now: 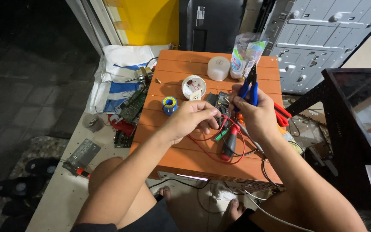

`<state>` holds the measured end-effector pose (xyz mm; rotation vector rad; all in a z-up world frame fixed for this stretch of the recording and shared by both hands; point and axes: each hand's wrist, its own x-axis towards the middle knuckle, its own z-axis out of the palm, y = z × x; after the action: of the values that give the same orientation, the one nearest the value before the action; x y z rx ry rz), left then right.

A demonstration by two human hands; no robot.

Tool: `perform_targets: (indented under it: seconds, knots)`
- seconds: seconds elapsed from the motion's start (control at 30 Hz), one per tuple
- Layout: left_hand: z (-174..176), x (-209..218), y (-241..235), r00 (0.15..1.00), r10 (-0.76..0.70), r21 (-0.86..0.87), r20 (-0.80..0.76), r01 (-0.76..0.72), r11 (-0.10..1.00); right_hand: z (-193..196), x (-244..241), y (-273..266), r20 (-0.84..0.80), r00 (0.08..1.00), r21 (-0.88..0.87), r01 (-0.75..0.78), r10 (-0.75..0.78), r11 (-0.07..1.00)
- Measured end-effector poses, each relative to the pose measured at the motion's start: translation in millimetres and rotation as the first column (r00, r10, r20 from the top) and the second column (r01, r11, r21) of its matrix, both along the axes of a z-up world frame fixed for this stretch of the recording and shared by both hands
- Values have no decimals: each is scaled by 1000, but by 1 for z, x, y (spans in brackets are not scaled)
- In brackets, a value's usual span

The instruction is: The person uses a multimeter to test a small electronic component on a wooden table. They then use a soldering iron and solder wire to solder the component, handling the tools and materials with both hands.

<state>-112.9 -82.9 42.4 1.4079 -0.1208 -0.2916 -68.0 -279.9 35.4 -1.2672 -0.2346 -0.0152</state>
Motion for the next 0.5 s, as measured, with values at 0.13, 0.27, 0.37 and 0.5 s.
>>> perform_targets:
  seconds: [0.13, 0.27, 0.37, 0.5]
  knots:
    - [-6, 4, -6, 998, 63, 20, -16, -63, 998, -6, 5, -1, 18, 1000, 74, -26, 24, 997]
    - [-16, 9, -11, 988, 111, 149, 108, -126, 981, 2, -1, 0, 11, 1000, 140, -15, 14, 990]
    - [5, -3, -10, 961, 36, 344, 275, -133, 929, -1, 2, -3, 0, 1000, 185, -4, 4, 983]
    - [15, -16, -16, 749, 42, 318, 661, -330, 889, -4, 4, -4, -23, 999, 281, -24, 31, 960]
